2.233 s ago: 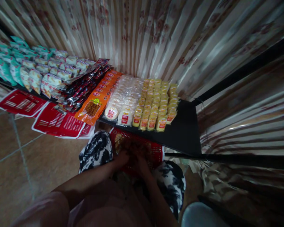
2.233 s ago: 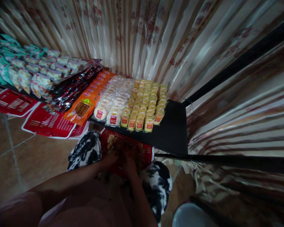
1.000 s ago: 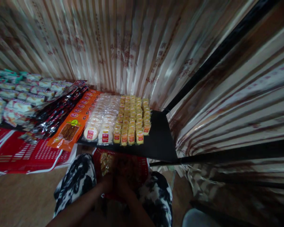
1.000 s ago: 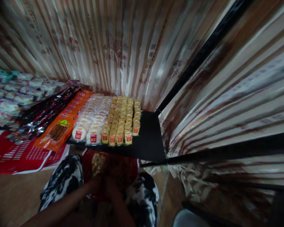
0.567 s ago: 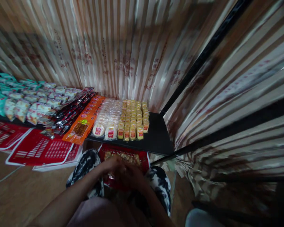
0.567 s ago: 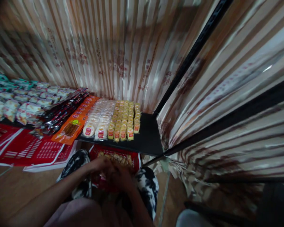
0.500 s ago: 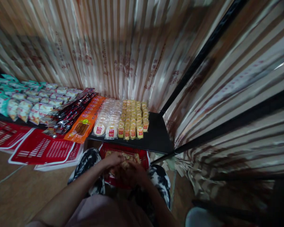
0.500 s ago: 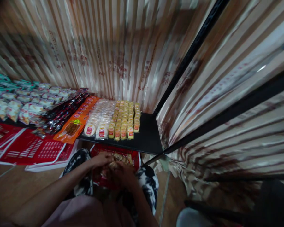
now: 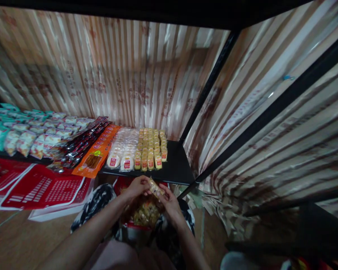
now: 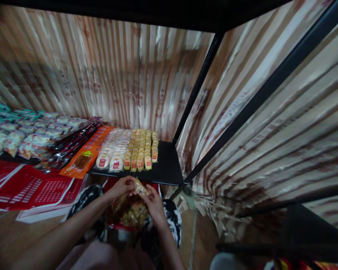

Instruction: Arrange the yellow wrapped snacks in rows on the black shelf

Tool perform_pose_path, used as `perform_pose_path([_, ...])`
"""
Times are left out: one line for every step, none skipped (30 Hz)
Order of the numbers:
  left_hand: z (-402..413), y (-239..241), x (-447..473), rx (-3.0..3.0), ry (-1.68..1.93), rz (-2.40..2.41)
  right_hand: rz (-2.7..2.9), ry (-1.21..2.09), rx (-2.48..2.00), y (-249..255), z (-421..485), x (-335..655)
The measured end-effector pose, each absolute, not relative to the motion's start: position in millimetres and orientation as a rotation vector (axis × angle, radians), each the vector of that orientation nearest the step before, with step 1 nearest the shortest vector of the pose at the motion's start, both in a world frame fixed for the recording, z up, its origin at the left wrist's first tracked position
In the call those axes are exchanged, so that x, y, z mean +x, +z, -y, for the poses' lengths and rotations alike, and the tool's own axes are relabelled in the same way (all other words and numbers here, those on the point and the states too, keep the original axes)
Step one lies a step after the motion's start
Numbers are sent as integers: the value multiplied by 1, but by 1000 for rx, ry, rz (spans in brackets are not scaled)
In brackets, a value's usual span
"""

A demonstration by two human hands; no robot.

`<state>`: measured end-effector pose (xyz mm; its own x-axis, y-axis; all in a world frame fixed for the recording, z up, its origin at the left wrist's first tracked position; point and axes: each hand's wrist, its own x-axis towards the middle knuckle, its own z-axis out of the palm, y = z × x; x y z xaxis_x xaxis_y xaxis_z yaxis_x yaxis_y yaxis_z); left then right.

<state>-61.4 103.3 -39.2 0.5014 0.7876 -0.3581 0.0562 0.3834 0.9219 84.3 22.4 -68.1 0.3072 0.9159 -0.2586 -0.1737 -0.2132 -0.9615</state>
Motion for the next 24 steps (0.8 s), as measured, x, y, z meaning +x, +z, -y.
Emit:
perform_pose_path([-102,-39,-61,1057,589,-958,671,1183,-1420,-71,-22,85])
perform_pose_path([-100,-38,-60,1019,608,-968,612,1191,-1416,-73,-21,85])
perform_pose_path([-98,-38,-60,980,627,-969,559,1206,-1405,-75,-19,85])
perform_pose_path([-96,-38,-61,944,643,-959,511,1225,-1390,-75,-18,85])
perform_pose_path([-94,-38,-61,913,659,-941,465,1243,-1368,-75,-16,85])
perform_pose_path([-92,-38,-62,886,672,-920,421,1260,-1343,-74,-15,85])
perform_pose_path([-90,-39,-62,867,683,-897,379,1275,-1318,-72,-14,85])
perform_pose_path([-88,-39,-62,857,692,-877,341,1286,-1293,-69,-13,85])
perform_pose_path([-86,-40,-62,858,700,-858,308,1295,-1268,-66,-13,86])
perform_pose_path([-84,-41,-61,869,711,-838,281,1302,-1242,-64,-13,87])
perform_pose_path([-82,-42,-60,888,721,-817,260,1306,-1218,-61,-13,88])
perform_pose_path([-81,-44,-59,910,732,-800,245,1307,-1195,-59,-13,89])
perform_pose_path([-80,-45,-58,934,743,-787,237,1309,-1173,-57,-13,90])
perform_pose_path([-80,-47,-58,963,753,-778,233,1311,-1151,-55,-13,92])
perform_pose_path([-79,-49,-57,996,757,-770,234,1315,-1129,-53,-13,93])
perform_pose_path([-79,-50,-57,1030,756,-765,235,1324,-1103,-52,-13,94])
perform_pose_path([-79,-51,-57,1065,751,-758,232,1336,-1076,-52,-12,94])
perform_pose_path([-80,-52,-57,1100,743,-749,223,1348,-1050,-51,-12,95])
perform_pose_path([-80,-53,-57,1134,733,-740,212,1357,-1030,-51,-11,95])
perform_pose_path([-80,-53,-58,1163,725,-733,200,1359,-1018,-52,-11,96])
perform_pose_path([-80,-54,-58,1187,718,-729,190,1356,-1016,-52,-10,96])
perform_pose_path([-80,-53,-58,1209,715,-727,184,1347,-1023,-53,-11,96])
perform_pose_path([-80,-53,-57,1224,713,-729,181,1330,-1039,-54,-11,96])
perform_pose_path([-80,-53,-56,1231,712,-732,178,1312,-1057,-55,-11,96])
